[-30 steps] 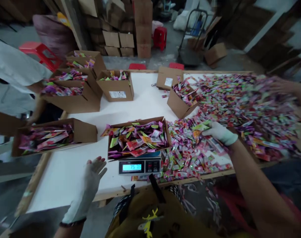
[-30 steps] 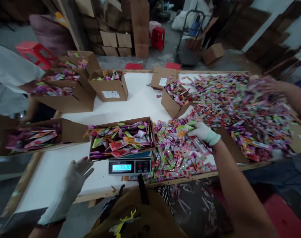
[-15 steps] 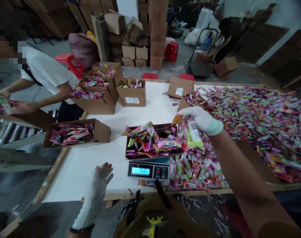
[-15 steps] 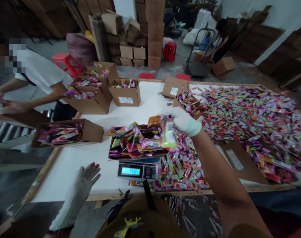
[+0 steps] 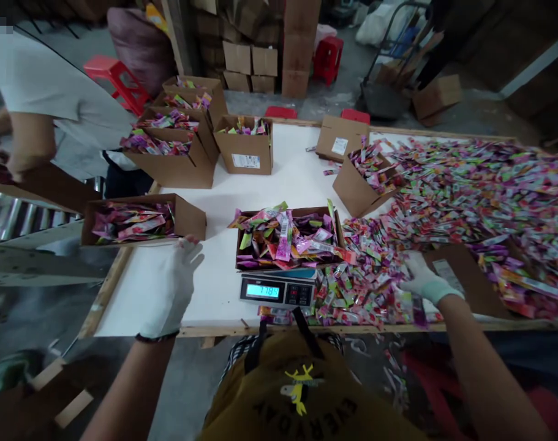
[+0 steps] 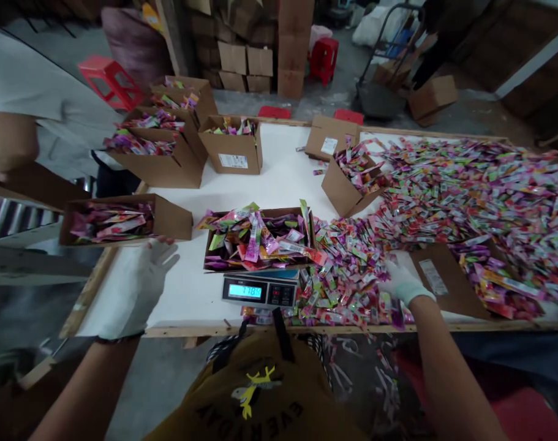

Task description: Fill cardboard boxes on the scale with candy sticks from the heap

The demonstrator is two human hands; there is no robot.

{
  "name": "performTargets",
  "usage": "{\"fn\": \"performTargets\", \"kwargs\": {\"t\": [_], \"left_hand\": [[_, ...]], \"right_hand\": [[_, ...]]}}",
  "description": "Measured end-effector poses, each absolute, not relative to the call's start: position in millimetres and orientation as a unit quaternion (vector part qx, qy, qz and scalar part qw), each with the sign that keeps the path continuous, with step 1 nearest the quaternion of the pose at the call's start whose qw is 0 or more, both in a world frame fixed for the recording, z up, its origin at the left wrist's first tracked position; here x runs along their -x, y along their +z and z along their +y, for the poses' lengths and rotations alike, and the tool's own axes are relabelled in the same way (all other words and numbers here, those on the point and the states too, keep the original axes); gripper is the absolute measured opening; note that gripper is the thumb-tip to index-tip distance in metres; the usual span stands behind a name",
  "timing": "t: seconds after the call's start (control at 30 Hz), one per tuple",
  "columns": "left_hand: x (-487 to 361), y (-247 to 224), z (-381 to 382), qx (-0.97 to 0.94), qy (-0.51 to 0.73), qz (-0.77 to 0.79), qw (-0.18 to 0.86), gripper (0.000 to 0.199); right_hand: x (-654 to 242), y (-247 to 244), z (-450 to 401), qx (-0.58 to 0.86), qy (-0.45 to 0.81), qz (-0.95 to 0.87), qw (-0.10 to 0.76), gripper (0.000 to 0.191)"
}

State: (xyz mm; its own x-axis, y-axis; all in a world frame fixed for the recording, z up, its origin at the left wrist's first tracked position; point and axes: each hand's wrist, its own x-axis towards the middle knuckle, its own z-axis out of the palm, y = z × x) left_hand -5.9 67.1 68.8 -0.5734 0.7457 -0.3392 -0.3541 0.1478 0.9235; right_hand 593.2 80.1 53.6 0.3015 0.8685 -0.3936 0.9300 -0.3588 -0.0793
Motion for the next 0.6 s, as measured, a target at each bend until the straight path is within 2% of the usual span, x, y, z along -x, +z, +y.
{"fn": "performTargets", "kwargs": {"t": [0.07,0.2,0.27,0.4,0.5,0.6], "left_hand": [[2,90,81,-0.229,0.66,0.583,0.414,0.025],[-19,132,105,-0.364,0.664,0.557,0.341,0.036],[-36,150,115,-0.445,0.632,0.562,0.294,0.039],[-73,175,129,-0.603,0.514,0.558,0.247,0.044],[-100,179,134,-0.709,0.414,0.526,0.221,0.047],[-119,167,128,-0.8,0.301,0.486,0.182,0.046]], "right_hand": [[-585,57,78,-0.789,-0.221,0.57,0.055,0.071],[-550,87,85,-0.724,-0.265,0.628,-0.11,0.061],[-523,106,91,-0.676,-0.258,0.669,-0.173,0.056],[-464,133,109,-0.564,-0.187,0.767,-0.242,0.044],[-426,137,125,-0.5,-0.133,0.82,-0.243,0.044],[-396,134,137,-0.467,-0.116,0.858,-0.181,0.042]]}}
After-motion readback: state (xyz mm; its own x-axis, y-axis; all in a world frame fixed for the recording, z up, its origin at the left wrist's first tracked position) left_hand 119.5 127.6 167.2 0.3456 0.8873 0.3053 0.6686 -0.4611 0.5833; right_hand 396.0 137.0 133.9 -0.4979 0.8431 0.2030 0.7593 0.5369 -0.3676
